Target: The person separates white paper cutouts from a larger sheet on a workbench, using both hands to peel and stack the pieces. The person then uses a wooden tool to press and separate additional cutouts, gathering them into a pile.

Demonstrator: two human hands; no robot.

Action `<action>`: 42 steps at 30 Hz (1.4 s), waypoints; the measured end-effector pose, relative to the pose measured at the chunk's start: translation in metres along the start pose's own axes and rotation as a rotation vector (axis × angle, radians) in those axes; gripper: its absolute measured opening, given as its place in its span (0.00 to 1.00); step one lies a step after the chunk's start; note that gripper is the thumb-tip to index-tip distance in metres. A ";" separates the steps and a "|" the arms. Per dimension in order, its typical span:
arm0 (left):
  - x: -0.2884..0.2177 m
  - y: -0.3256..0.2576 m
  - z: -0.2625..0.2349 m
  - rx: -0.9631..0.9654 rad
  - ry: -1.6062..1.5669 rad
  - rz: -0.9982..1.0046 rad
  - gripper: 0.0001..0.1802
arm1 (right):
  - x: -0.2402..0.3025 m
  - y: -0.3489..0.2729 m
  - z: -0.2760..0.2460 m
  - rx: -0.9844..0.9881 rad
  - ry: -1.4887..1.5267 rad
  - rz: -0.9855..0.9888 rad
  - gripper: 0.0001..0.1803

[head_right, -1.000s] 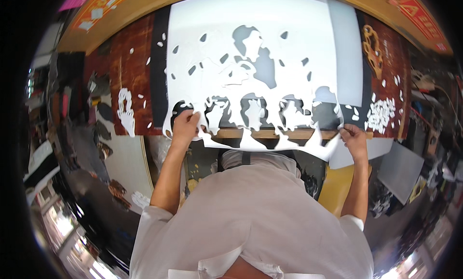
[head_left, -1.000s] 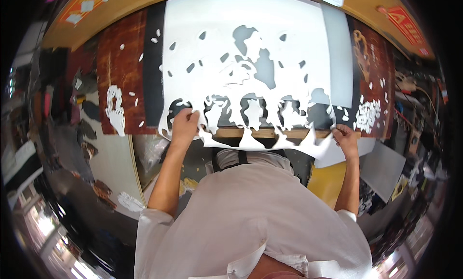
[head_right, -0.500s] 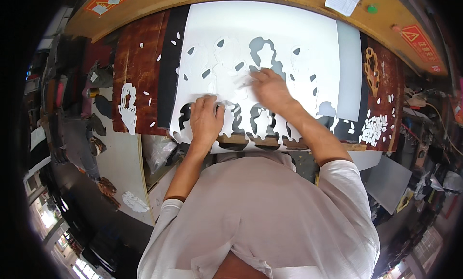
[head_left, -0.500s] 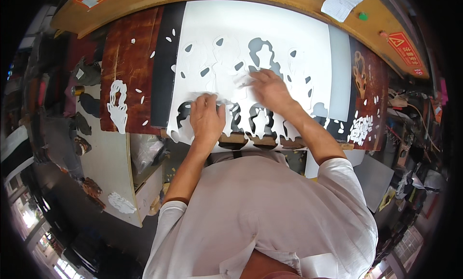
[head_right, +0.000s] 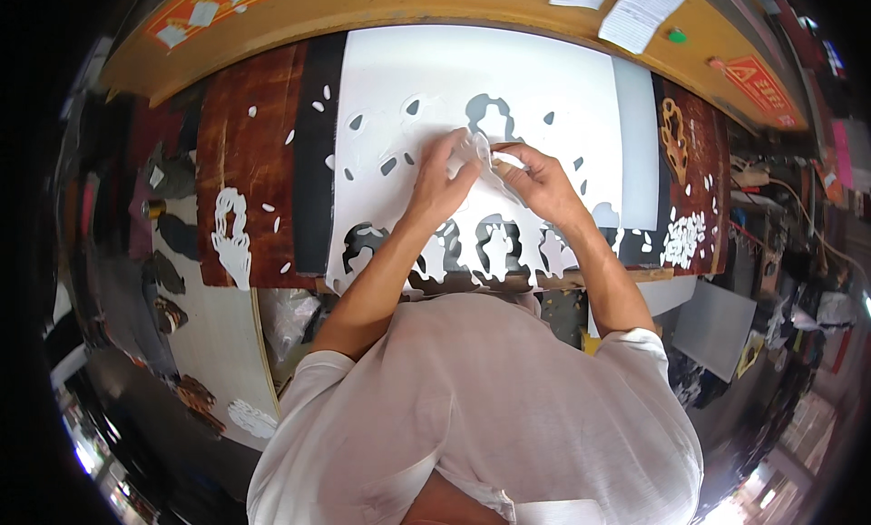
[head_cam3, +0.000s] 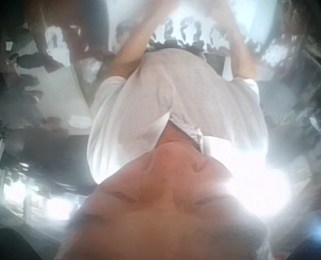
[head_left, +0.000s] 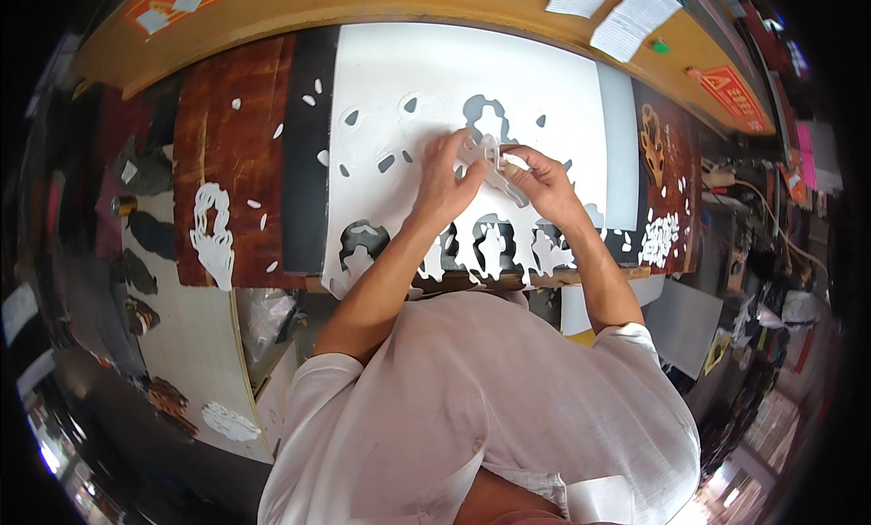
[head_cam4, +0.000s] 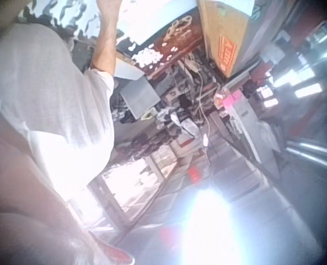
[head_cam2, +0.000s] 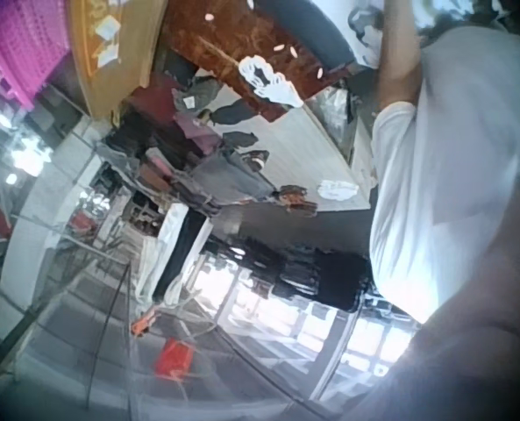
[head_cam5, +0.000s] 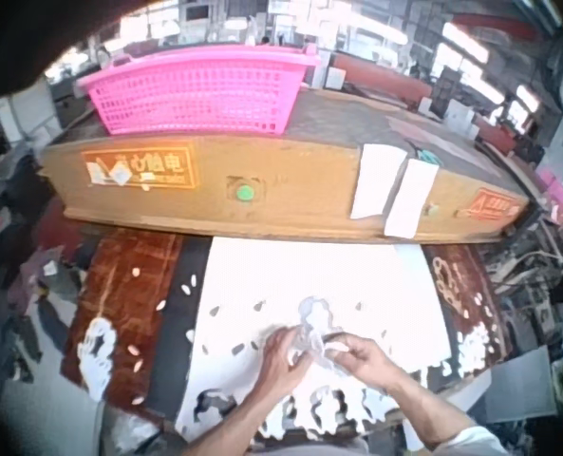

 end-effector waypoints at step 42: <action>0.008 -0.095 -0.047 0.265 -0.353 -0.732 0.29 | -0.014 -0.002 0.038 0.034 -0.519 -0.448 0.28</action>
Point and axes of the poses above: each hand's wrist, its own y-axis towards the middle knuckle, its own z-axis out of the palm, x = y × z, the point moved 3 cm from there along y, towards the middle knuckle, and after that the axes turned 9 degrees about -x, right-handed, at the moved point
